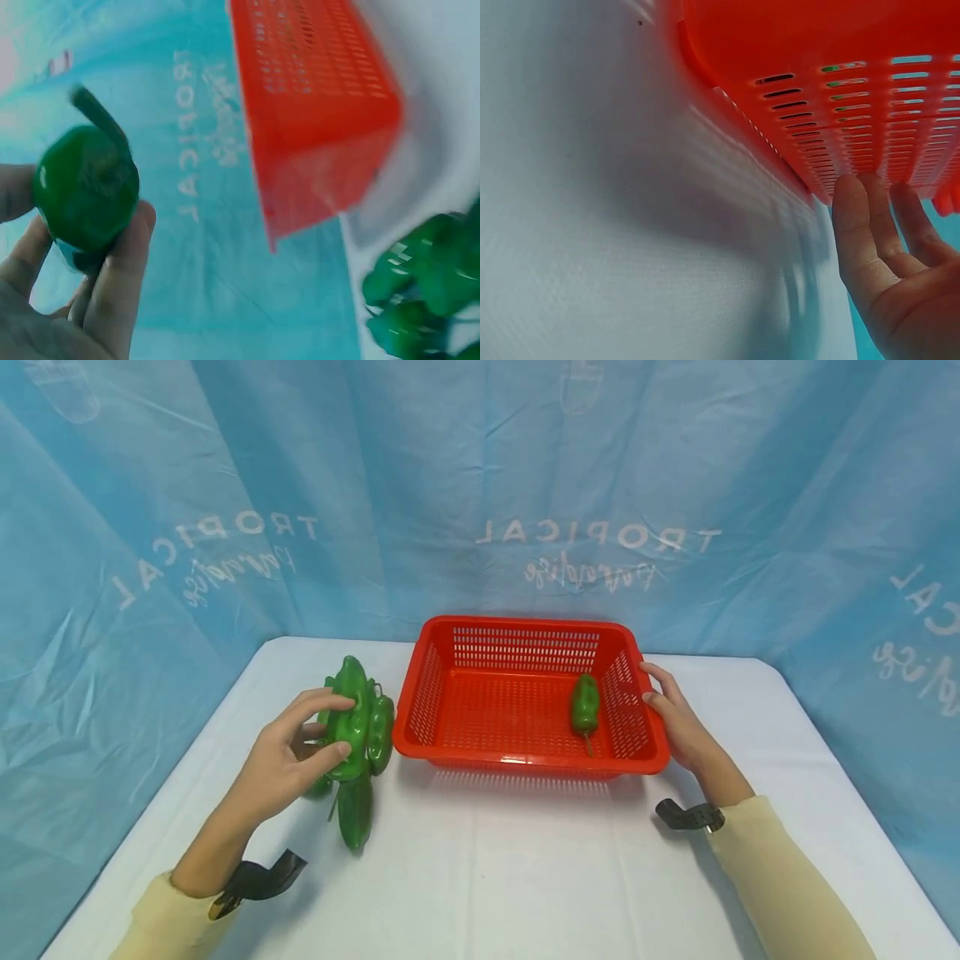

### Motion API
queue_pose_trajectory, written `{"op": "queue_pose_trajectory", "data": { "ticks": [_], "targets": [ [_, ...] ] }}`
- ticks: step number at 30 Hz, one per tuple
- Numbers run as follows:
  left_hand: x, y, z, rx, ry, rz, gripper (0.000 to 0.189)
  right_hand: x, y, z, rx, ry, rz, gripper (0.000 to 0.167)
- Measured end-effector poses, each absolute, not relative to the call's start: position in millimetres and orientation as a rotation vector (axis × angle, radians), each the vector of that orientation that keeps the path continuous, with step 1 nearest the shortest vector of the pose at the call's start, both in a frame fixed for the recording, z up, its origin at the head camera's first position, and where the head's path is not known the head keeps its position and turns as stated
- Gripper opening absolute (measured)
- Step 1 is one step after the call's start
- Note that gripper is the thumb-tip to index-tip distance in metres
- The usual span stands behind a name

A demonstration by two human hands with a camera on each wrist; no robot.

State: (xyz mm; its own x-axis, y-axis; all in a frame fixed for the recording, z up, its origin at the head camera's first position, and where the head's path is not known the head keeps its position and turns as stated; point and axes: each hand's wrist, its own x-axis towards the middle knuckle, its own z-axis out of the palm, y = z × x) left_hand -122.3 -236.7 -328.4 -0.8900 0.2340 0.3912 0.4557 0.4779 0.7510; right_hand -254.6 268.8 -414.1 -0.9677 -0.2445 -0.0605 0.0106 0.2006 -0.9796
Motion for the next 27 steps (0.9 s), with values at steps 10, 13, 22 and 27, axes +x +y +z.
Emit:
{"op": "queue_pose_trajectory", "data": {
  "ticks": [10,13,22,27],
  "targets": [
    [-149,-206,-315,-0.676,-2.493,-1.287,0.040,-256,269,-415,-0.205,2.249,-1.876,0.058],
    [-157,-197,-312,-0.719,-2.483,-1.288,0.040,-256,269,-414,-0.216,2.249,-1.882,0.058],
    [-176,-162,-300,-0.837,-2.504,-1.352,0.043,-255,270,-415,-0.242,2.238,-1.897,0.059],
    [-184,-138,-295,-0.930,-2.547,-1.311,0.044,-255,270,-414,-0.239,2.231,-1.903,0.060]
  ]
}}
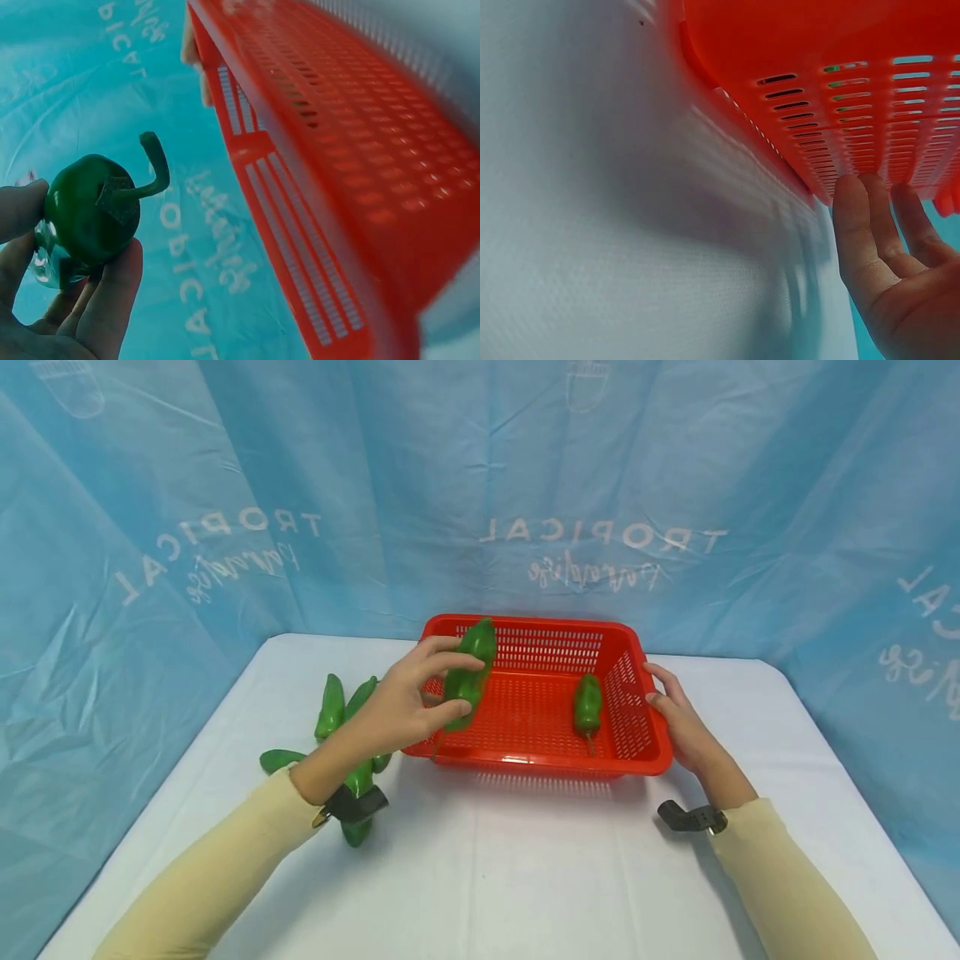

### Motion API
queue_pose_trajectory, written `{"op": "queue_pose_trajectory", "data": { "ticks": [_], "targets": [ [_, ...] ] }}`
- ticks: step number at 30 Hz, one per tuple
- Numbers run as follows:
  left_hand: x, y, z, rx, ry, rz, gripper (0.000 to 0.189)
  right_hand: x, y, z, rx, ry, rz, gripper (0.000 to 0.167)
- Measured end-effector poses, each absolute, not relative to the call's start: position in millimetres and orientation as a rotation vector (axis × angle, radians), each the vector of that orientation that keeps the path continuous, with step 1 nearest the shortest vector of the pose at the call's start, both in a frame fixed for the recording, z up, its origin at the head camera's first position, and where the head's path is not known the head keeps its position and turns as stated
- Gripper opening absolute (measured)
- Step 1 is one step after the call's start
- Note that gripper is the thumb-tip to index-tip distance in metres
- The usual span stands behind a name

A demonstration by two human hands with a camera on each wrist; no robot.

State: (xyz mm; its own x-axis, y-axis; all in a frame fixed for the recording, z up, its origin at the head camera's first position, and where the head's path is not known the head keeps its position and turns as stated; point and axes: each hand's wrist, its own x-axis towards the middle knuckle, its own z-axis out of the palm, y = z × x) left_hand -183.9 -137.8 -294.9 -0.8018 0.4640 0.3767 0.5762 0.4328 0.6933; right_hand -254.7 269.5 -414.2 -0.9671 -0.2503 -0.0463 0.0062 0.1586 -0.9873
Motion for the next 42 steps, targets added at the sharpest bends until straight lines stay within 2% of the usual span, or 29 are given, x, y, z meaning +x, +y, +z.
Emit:
{"op": "queue_pose_trajectory", "data": {
  "ticks": [14,28,42],
  "targets": [
    [-212,-80,-282,-1.057,-2.616,-1.245,0.040,-254,267,-415,-0.265,2.228,-1.907,0.059],
    [-219,-80,-290,-1.056,-2.639,-1.225,0.042,-255,270,-416,-0.262,2.270,-1.867,0.059],
    [-254,-63,-297,-1.031,-2.817,-1.315,0.054,-255,268,-413,-0.233,2.256,-1.860,0.061]
  ]
}}
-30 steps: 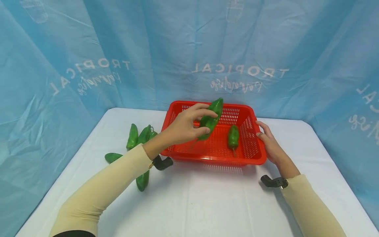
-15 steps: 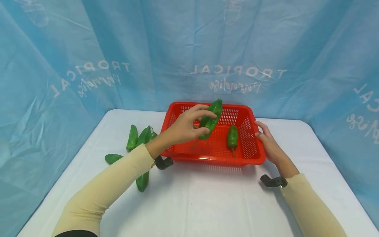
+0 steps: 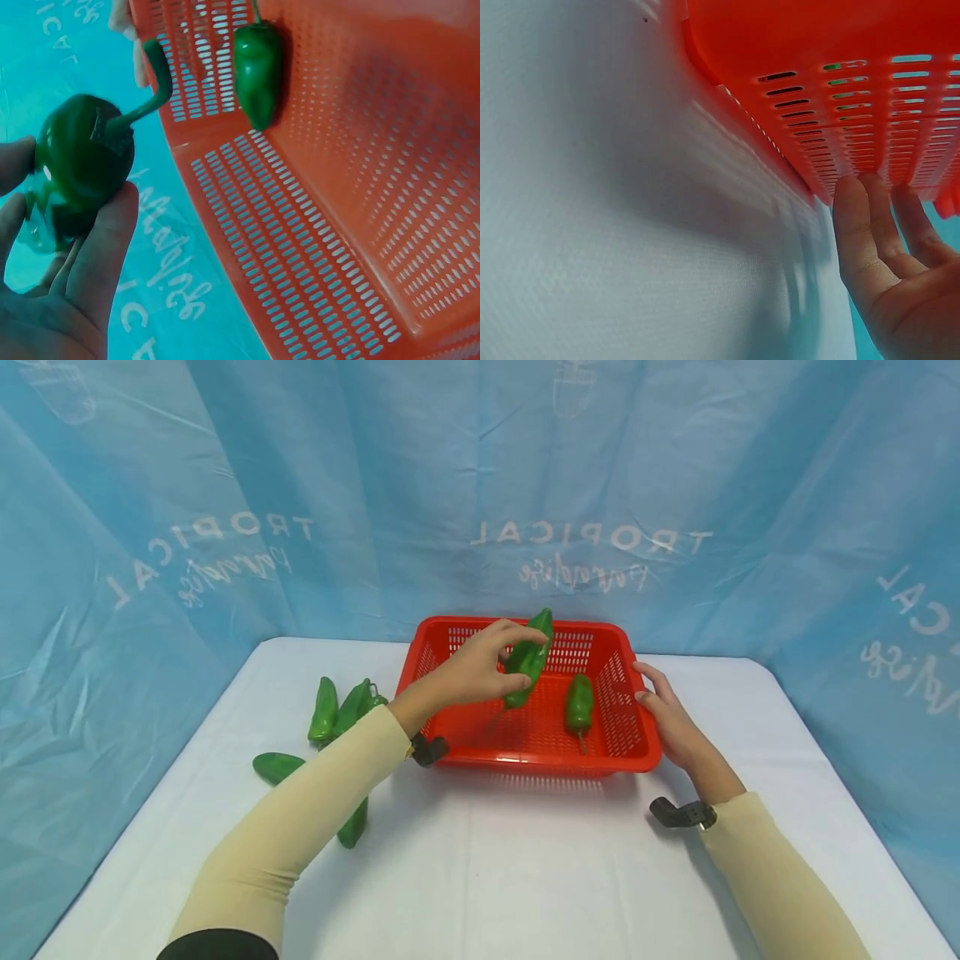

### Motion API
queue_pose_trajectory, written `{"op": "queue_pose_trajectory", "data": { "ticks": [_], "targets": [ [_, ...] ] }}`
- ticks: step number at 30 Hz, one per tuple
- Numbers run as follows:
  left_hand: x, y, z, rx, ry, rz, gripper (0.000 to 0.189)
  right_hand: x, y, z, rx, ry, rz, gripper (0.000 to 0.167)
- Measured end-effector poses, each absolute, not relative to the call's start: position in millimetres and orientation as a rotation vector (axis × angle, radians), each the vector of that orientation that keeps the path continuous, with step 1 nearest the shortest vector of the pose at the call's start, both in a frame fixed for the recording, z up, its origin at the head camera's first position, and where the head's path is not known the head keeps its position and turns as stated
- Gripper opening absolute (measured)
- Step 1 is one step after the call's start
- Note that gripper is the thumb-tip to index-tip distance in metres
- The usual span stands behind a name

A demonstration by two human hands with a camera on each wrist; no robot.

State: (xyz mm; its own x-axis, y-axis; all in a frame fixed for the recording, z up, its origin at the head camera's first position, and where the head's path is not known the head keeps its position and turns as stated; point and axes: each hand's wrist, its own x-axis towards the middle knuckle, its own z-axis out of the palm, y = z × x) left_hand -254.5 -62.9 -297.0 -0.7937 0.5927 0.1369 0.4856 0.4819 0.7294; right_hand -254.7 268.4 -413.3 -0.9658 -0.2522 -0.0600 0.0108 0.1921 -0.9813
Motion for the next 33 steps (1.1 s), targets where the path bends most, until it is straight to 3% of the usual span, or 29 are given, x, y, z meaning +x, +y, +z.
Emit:
{"op": "queue_pose_trajectory", "data": {
  "ticks": [14,21,33],
  "targets": [
    [-283,-30,-305,0.937,2.531,1.110,0.052,-255,267,-412,-0.221,2.256,-1.858,0.063],
    [-298,-20,-318,0.834,2.544,0.918,0.053,-255,269,-412,-0.209,2.275,-1.836,0.064],
    [-316,-17,-332,0.628,2.421,1.046,0.053,-257,270,-416,-0.232,2.287,-1.835,0.063]
  ]
}}
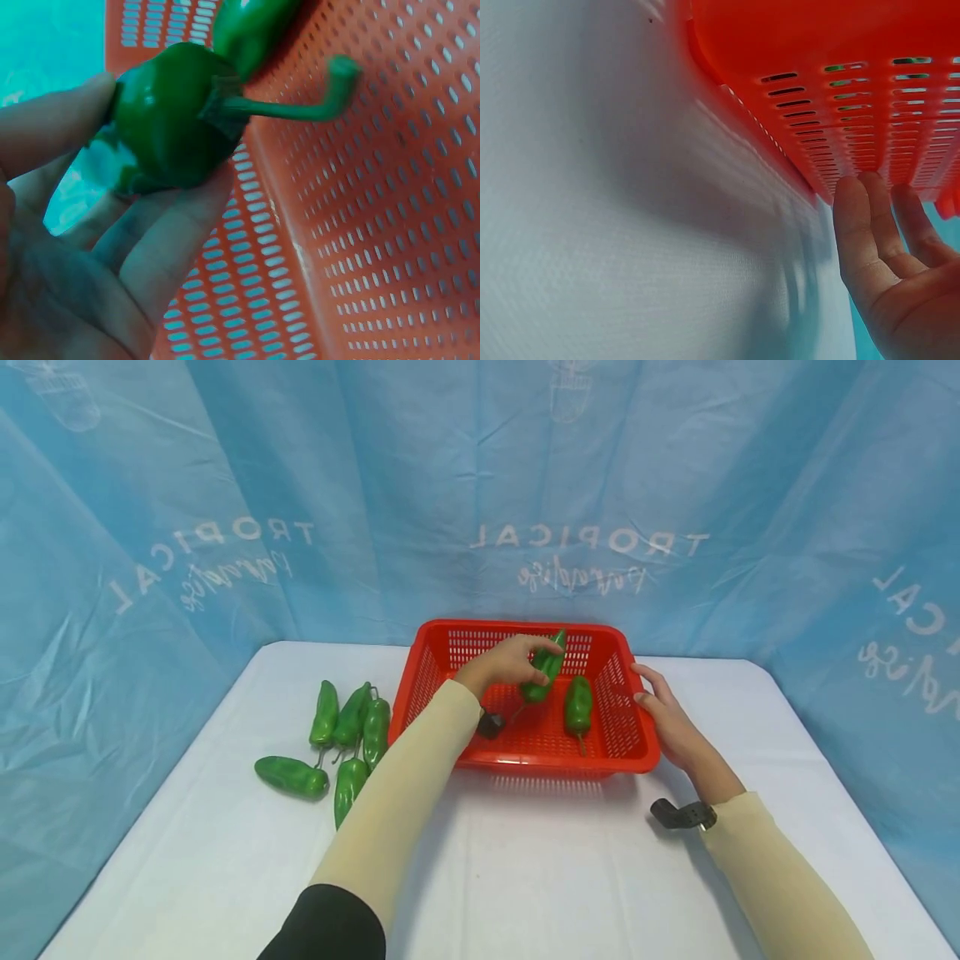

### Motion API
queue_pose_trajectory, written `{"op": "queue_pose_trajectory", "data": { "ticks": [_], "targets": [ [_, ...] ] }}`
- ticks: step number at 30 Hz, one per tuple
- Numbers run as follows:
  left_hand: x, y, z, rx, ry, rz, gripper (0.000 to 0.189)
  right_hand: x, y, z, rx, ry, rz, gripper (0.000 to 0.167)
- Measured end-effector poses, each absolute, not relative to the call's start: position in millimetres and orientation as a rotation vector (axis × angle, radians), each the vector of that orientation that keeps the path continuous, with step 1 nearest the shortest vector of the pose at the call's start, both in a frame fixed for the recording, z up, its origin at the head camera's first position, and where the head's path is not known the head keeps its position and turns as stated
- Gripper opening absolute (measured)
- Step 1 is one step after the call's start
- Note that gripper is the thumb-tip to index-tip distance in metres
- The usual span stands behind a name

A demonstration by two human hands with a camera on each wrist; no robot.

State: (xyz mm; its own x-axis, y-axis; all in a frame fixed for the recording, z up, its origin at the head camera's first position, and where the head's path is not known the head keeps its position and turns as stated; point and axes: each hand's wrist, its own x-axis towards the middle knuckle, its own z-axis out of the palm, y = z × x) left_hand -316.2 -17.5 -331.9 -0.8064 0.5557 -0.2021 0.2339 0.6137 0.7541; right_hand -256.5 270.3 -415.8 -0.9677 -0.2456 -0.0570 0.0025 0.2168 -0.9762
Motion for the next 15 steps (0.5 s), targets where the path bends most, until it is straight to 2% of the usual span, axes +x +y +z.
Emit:
{"op": "queue_pose_trajectory", "data": {
  "ticks": [8,15],
  "targets": [
    [-329,-22,-352,0.514,2.397,0.995,0.052,-255,270,-415,-0.239,2.274,-1.841,0.061],
    [-334,-23,-364,0.545,2.368,0.988,0.053,-255,271,-415,-0.237,2.293,-1.824,0.064]
  ]
}}
